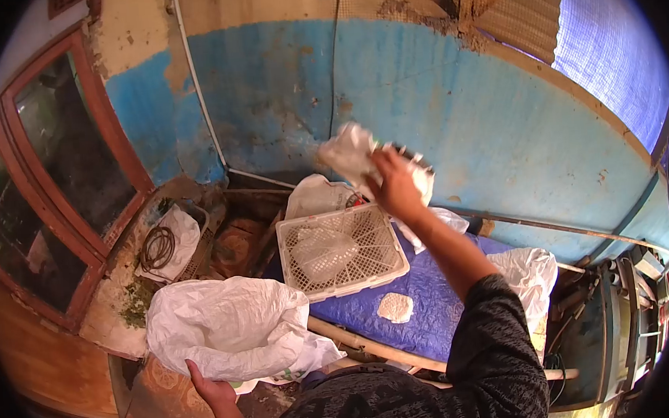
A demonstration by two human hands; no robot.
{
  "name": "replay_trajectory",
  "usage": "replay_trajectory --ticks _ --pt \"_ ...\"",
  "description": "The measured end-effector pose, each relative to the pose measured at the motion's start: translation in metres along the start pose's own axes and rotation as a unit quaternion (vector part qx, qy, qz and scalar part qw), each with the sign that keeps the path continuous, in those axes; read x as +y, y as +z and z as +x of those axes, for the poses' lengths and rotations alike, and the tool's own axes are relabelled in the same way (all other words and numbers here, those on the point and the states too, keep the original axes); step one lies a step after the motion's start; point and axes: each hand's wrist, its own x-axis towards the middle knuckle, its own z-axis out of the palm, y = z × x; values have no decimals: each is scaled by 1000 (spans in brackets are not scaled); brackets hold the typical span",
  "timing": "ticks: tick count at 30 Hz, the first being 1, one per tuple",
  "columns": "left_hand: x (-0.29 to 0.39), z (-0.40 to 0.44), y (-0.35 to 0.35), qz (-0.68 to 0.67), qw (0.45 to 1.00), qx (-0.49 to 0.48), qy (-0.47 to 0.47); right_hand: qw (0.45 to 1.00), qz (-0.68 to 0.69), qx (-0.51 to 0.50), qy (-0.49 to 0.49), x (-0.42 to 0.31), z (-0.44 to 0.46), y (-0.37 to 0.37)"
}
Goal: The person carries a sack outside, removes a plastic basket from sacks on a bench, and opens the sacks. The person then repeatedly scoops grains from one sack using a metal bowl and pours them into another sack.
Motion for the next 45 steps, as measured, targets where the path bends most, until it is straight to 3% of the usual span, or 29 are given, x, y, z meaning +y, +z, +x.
replay_trajectory --ticks 3,5,6,8,11,13,14,16,20,21,23,27,29,30,31,33,35,36,37,38,39,40,42,45 --pt "-1 0 1 -1 1000 -13 5 993 64 -102 -5 -15 -63 40" --pt "0 -1 4 1 1000 -9 4 985 60 -150 -57 -19 -123 77" --pt "1 -1 6 3 1000 -12 5 962 105 -250 21 -37 -144 76" --pt "3 -1 5 7 1000 -20 19 939 67 -332 -54 -40 -200 104" --pt "5 5 -2 2 1000 -27 8 911 108 -397 15 -43 -281 139" --pt "14 -1 11 15 999 -27 -10 838 94 -529 92 -47 -321 152" --pt "19 -3 19 18 1000 -5 -5 838 97 -526 111 -52 -323 148" --pt "20 4 15 3 1000 10 -10 747 115 -645 115 -56 -325 138" --pt "43 -6 49 18 1000 -16 14 800 206 -538 168 -36 -366 133" --pt "51 -5 53 25 999 -17 13 799 212 -536 172 -33 -360 115" --pt "73 -8 74 9 998 -60 11 781 230 -500 294 -30 -354 87" --pt "106 -31 145 3 993 -108 41 767 253 -452 379 -24 -347 52" --pt "110 -52 191 18 990 -49 132 734 378 -298 478 -24 -354 44" --pt "108 -45 190 69 976 -64 196 709 422 -262 501 -23 -351 42" --pt "107 -38 190 115 956 -72 261 643 479 -268 535 -28 -326 17" --pt "93 -53 244 127 896 54 422 587 584 -177 532 -36 -301 -16" --pt "94 -48 258 93 893 -79 433 560 687 -96 453 -35 -289 -41" --pt "94 -44 266 47 892 -184 409 547 730 -49 407 -39 -275 -65" --pt "95 -39 271 -28 880 -344 325 549 732 -36 401 -27 -280 -67" --pt "96 -33 285 -142 808 -561 110 558 732 6 391 -36 -265 -98" --pt "91 -27 305 -174 691 -697 -76 567 729 48 380 -51 -249 -134" --pt "80 -26 325 -176 595 -761 -189 590 719 79 360 -52 -248 -152" --pt "51 -37 362 -167 498 -799 -293 646 683 105 324 -49 -254 -189" --pt "12 -82 406 -200 478 -798 -308 699 647 168 255 -50 -267 -241"
